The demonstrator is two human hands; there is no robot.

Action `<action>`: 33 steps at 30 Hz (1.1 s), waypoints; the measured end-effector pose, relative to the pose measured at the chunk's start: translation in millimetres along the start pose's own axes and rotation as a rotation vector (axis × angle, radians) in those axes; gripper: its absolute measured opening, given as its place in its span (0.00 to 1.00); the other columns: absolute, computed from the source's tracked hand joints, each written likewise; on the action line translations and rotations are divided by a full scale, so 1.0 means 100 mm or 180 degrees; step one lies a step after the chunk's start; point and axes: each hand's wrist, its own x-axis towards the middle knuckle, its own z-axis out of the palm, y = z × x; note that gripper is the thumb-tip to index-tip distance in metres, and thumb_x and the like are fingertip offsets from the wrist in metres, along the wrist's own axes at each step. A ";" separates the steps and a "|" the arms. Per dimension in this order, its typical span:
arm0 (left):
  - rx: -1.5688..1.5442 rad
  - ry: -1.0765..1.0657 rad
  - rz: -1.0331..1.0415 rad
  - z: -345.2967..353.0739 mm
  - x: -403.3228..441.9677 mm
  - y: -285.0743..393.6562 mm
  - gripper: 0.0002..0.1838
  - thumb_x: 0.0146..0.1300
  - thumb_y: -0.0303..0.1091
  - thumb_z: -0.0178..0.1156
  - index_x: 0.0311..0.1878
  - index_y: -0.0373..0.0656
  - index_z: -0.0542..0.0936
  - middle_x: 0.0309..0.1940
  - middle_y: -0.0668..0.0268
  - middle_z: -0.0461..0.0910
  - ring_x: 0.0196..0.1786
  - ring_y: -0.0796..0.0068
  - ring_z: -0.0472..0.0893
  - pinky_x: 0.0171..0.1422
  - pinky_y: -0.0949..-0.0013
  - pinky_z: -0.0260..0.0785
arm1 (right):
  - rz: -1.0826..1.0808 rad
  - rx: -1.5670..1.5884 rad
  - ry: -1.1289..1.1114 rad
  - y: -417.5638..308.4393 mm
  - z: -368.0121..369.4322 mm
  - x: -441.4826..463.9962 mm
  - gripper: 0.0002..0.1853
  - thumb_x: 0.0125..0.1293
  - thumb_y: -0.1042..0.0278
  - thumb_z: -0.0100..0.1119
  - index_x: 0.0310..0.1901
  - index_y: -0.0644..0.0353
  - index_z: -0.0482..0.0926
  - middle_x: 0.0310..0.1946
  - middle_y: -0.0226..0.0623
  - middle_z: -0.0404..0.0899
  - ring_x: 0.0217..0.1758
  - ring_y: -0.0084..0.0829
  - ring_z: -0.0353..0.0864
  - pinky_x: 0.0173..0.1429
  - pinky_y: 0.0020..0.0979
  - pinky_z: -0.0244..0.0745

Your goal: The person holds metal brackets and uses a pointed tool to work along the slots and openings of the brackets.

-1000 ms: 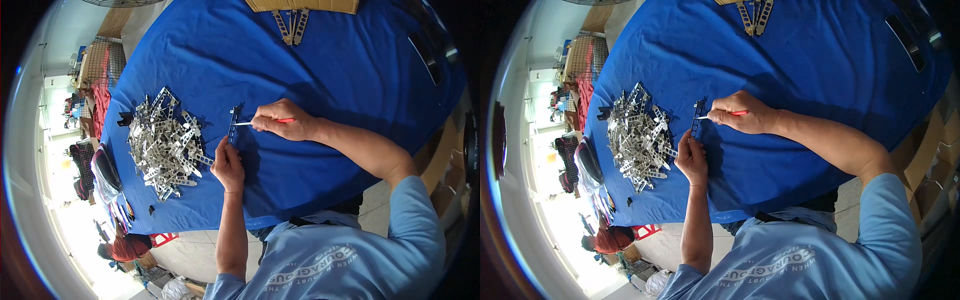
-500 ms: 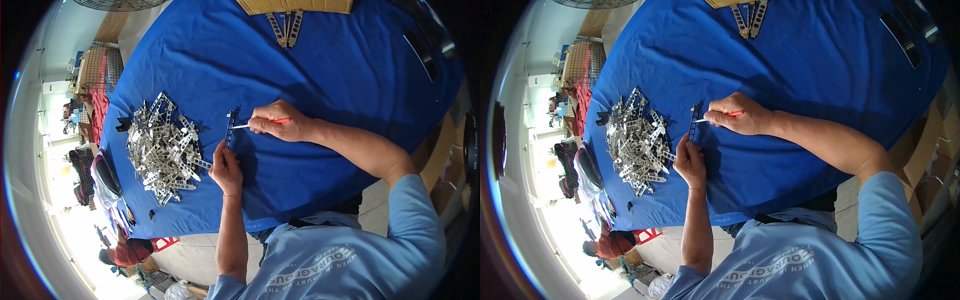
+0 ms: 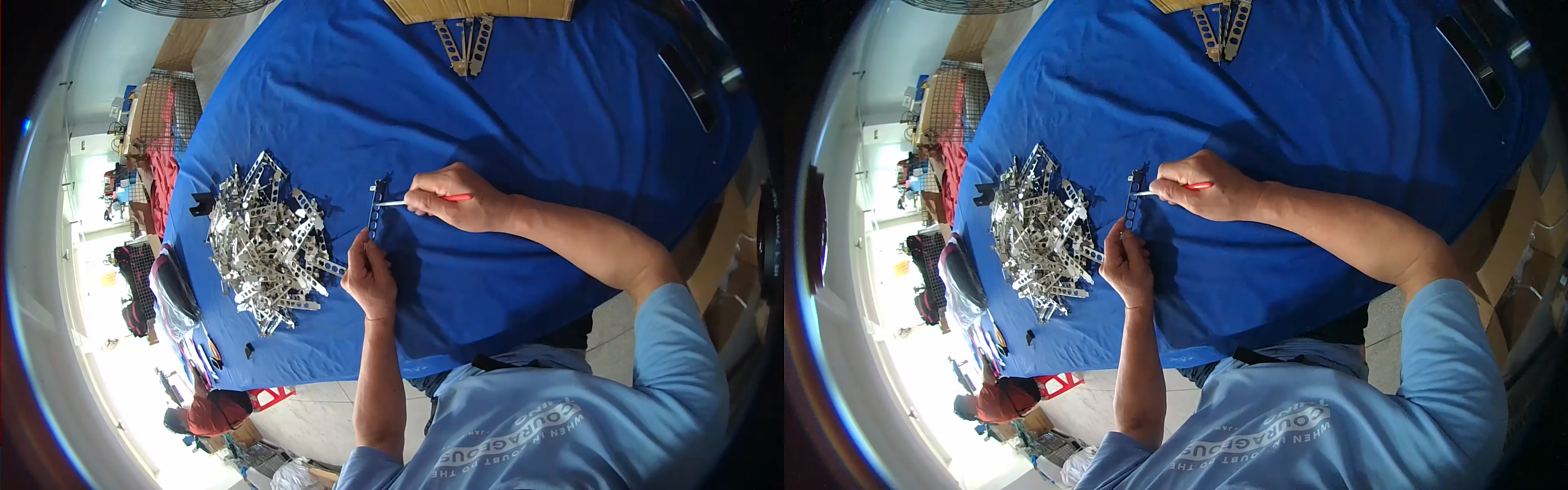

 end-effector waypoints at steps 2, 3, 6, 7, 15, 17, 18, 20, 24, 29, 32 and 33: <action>0.0003 0.0008 0.0001 0.00 0.00 0.00 0.12 0.77 0.28 0.59 0.59 0.40 0.85 0.23 0.66 0.86 0.23 0.81 0.83 0.29 0.73 0.75 | 0.0206 0.0141 -0.0042 0.01 -0.01 0.00 0.12 0.80 0.66 0.61 0.41 0.67 0.83 0.28 0.38 0.86 0.31 0.27 0.84 0.36 0.32 0.76; 0.0005 0.0009 0.0002 0.00 0.00 0.00 0.12 0.77 0.28 0.59 0.59 0.40 0.85 0.23 0.66 0.86 0.23 0.81 0.83 0.29 0.73 0.75 | 0.0071 0.0128 -0.0047 0.02 0.00 0.00 0.13 0.80 0.64 0.61 0.40 0.66 0.83 0.26 0.40 0.84 0.29 0.28 0.82 0.35 0.34 0.74; 0.0009 0.0003 0.0010 -0.01 0.00 0.02 0.12 0.77 0.28 0.59 0.59 0.40 0.85 0.23 0.66 0.86 0.23 0.81 0.83 0.29 0.73 0.75 | -0.0177 0.0014 -0.0031 0.03 0.03 0.01 0.15 0.80 0.62 0.60 0.38 0.66 0.83 0.24 0.41 0.82 0.26 0.29 0.80 0.33 0.36 0.71; 0.0000 -0.0004 0.0012 -0.01 0.00 0.01 0.12 0.77 0.28 0.59 0.59 0.40 0.85 0.23 0.66 0.86 0.23 0.81 0.83 0.29 0.73 0.75 | -0.0159 -0.0072 -0.0016 0.01 0.02 0.01 0.14 0.80 0.64 0.59 0.39 0.66 0.83 0.26 0.39 0.83 0.28 0.28 0.82 0.35 0.34 0.73; -0.0055 0.0032 0.0039 0.01 -0.01 -0.04 0.12 0.78 0.28 0.59 0.59 0.41 0.85 0.22 0.67 0.86 0.23 0.82 0.83 0.29 0.74 0.74 | -0.0028 -0.0134 -0.0282 -0.01 -0.03 0.00 0.14 0.81 0.65 0.58 0.39 0.66 0.82 0.26 0.37 0.84 0.29 0.27 0.83 0.36 0.33 0.75; -0.0043 0.0022 0.0043 0.00 -0.01 -0.03 0.12 0.78 0.29 0.59 0.59 0.41 0.85 0.22 0.67 0.85 0.23 0.82 0.83 0.29 0.74 0.74 | -0.0011 -0.0274 -0.0286 0.00 -0.03 0.00 0.14 0.81 0.64 0.59 0.39 0.67 0.83 0.26 0.36 0.84 0.29 0.26 0.82 0.35 0.32 0.75; -0.0038 0.0018 0.0046 0.00 0.00 -0.02 0.12 0.78 0.29 0.59 0.59 0.41 0.85 0.22 0.67 0.85 0.23 0.82 0.83 0.29 0.74 0.74 | 0.0049 -0.0086 -0.0143 0.01 -0.01 -0.01 0.14 0.81 0.64 0.58 0.39 0.67 0.83 0.26 0.36 0.84 0.29 0.26 0.82 0.36 0.32 0.75; -0.0017 0.0015 0.0023 0.00 0.00 0.00 0.12 0.78 0.29 0.59 0.59 0.41 0.85 0.22 0.67 0.85 0.23 0.82 0.83 0.29 0.74 0.74 | 0.0168 0.0290 0.0140 0.03 0.03 -0.01 0.14 0.81 0.64 0.58 0.40 0.67 0.83 0.26 0.36 0.84 0.29 0.27 0.82 0.36 0.33 0.75; -0.0019 0.0021 0.0016 0.01 0.00 -0.01 0.12 0.78 0.29 0.59 0.59 0.41 0.85 0.22 0.66 0.85 0.23 0.82 0.83 0.29 0.73 0.75 | -0.0107 0.0019 -0.0046 0.01 0.01 0.01 0.15 0.81 0.64 0.58 0.40 0.67 0.84 0.26 0.36 0.84 0.29 0.26 0.82 0.36 0.32 0.75; -0.0022 0.0023 -0.0037 0.01 0.00 0.01 0.12 0.78 0.29 0.59 0.59 0.40 0.85 0.22 0.67 0.85 0.23 0.82 0.82 0.29 0.73 0.75 | 0.0036 0.0256 0.0094 0.06 0.01 0.00 0.14 0.81 0.63 0.60 0.41 0.66 0.84 0.26 0.35 0.84 0.29 0.25 0.81 0.35 0.31 0.74; -0.0020 0.0026 -0.0025 0.01 0.00 0.02 0.12 0.78 0.29 0.59 0.59 0.40 0.85 0.23 0.67 0.85 0.23 0.82 0.82 0.29 0.73 0.75 | 0.0013 0.0016 0.0033 0.03 0.00 0.02 0.13 0.81 0.64 0.60 0.41 0.66 0.84 0.26 0.35 0.84 0.29 0.24 0.81 0.35 0.31 0.74; -0.0015 0.0026 -0.0011 0.01 0.00 0.03 0.12 0.78 0.29 0.59 0.59 0.40 0.85 0.23 0.66 0.86 0.23 0.82 0.82 0.29 0.73 0.75 | -0.0059 0.0030 -0.0050 0.01 0.00 0.02 0.13 0.81 0.64 0.60 0.41 0.66 0.84 0.26 0.35 0.84 0.29 0.24 0.81 0.35 0.31 0.74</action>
